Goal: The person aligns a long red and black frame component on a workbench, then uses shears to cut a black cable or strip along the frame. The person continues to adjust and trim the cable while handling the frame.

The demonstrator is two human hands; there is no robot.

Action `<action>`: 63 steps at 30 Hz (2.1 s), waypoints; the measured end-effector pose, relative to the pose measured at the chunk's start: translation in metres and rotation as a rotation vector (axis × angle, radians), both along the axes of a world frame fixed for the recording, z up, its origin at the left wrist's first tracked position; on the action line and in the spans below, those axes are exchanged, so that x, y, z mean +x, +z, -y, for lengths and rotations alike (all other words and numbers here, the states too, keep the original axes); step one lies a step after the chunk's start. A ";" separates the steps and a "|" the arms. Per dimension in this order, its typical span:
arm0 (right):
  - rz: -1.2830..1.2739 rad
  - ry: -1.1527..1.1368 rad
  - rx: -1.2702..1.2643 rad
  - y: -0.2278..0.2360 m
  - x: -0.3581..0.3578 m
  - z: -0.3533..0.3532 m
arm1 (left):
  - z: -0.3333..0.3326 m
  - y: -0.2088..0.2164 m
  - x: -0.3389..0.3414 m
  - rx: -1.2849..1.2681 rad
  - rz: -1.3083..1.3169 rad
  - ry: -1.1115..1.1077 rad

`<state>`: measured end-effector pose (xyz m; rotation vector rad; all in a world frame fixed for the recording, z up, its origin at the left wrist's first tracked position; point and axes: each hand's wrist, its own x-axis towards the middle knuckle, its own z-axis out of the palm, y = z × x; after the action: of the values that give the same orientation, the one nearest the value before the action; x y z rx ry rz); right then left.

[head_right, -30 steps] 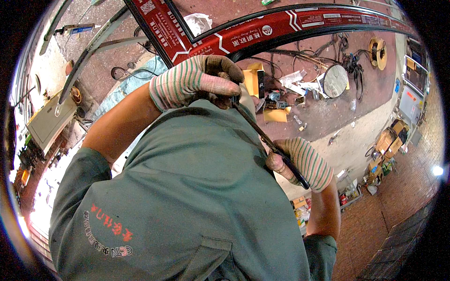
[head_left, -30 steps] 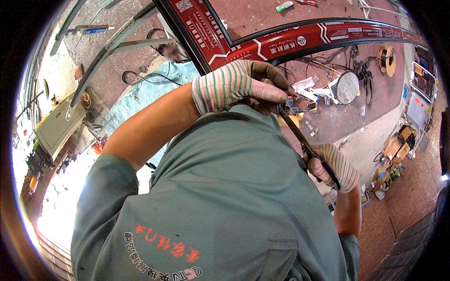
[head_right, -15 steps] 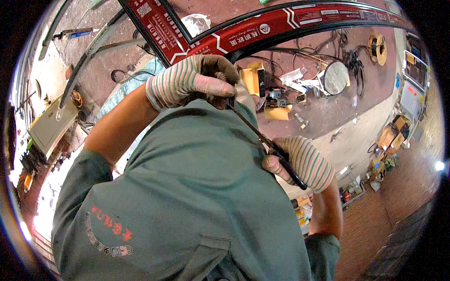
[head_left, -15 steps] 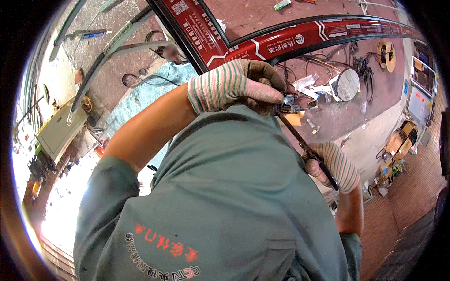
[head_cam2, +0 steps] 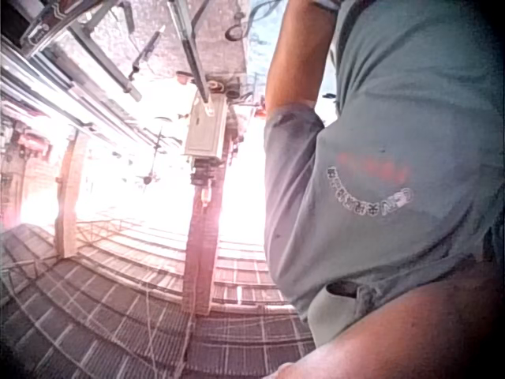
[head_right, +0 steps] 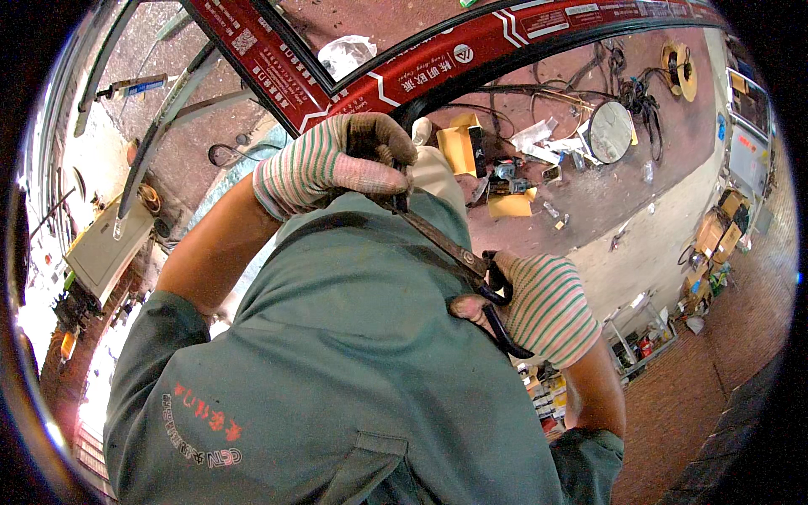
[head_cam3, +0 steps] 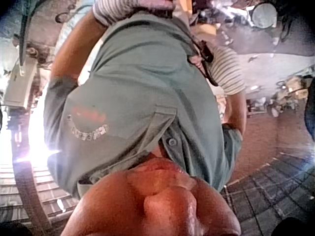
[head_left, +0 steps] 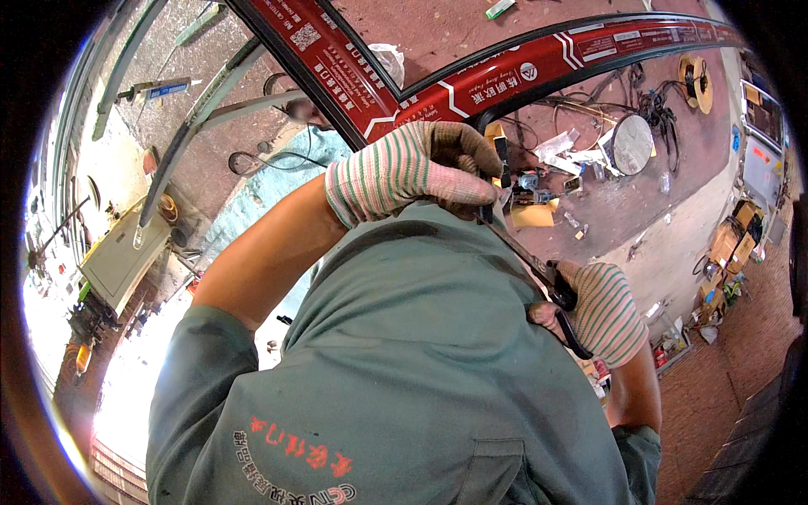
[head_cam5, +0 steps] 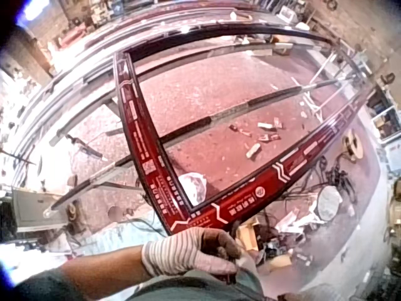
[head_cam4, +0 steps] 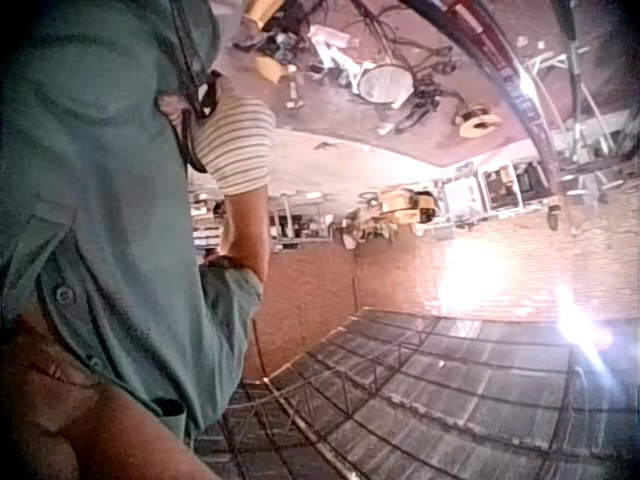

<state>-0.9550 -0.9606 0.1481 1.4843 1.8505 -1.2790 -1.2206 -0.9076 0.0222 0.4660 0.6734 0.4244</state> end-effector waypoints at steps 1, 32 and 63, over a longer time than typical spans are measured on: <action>0.000 0.007 0.013 -0.002 0.002 0.003 | 0.000 0.001 0.000 -0.002 -0.005 -0.007; -0.212 -0.050 -0.125 -0.010 0.015 0.004 | 0.002 -0.011 0.003 -0.046 0.052 -0.074; -0.227 -0.104 -0.203 -0.023 0.031 0.020 | 0.009 -0.003 0.006 -0.003 -0.030 0.011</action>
<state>-0.9242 -0.9803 0.1251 1.3897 1.7349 -1.6923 -1.2151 -0.9171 0.0196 0.4665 0.7055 0.4279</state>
